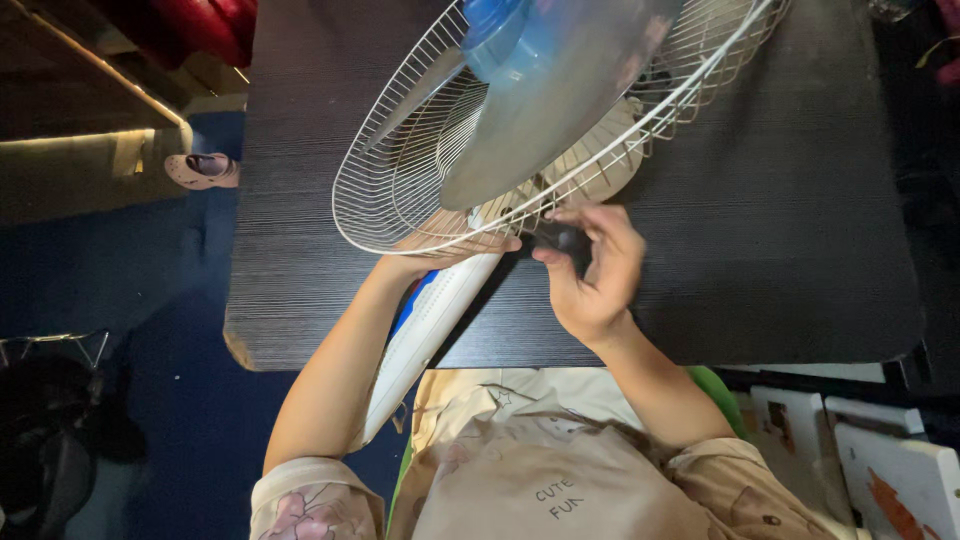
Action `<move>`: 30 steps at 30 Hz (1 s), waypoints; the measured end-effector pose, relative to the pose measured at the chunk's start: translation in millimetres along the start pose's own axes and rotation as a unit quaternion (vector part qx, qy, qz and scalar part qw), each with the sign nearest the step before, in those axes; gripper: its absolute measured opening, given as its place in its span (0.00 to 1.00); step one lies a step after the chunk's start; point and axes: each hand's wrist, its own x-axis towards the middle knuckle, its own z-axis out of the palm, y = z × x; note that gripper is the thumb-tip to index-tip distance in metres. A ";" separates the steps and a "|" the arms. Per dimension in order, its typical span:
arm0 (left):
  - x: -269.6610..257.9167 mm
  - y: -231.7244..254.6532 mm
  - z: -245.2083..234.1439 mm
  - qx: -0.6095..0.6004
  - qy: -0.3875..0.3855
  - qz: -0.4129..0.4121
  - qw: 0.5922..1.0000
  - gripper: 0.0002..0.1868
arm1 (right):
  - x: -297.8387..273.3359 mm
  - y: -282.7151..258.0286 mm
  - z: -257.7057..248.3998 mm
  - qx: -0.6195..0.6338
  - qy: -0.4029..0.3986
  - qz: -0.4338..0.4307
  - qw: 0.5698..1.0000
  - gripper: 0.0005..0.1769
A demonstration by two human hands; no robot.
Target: The person assembles a small electric fan by securing the motor housing with a screwdriver, attaching the front grille, mounting the fan blade, and tightening the central cap. The fan is placed on a table and oriented upright by the end.
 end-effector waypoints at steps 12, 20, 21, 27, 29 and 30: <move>-4.9 -49.7 -3.6 -0.082 -0.032 -0.063 0.994 0.33 | -26.4 -2.7 42.8 0.334 0.123 0.069 0.932 0.12; -10.4 -65.3 -4.2 -0.073 -0.016 -0.077 0.994 0.42 | -0.9 7.7 44.6 0.357 0.059 0.007 0.932 0.16; -9.7 -66.7 -5.4 -0.057 -0.033 -0.094 0.993 0.39 | 3.9 9.6 38.2 0.343 -0.009 -0.009 0.939 0.18; -6.3 -58.2 -3.8 -0.159 -0.035 -0.108 0.981 0.39 | 0.7 12.3 27.2 0.355 -0.068 0.018 0.932 0.13; -8.4 -50.2 -3.8 -0.214 -0.022 -0.112 0.970 0.38 | -5.1 9.3 33.5 0.427 -0.018 0.055 0.903 0.18; -8.3 -46.9 -4.2 -0.192 -0.029 -0.089 0.977 0.35 | -7.3 7.9 33.5 0.378 -0.005 0.039 0.925 0.19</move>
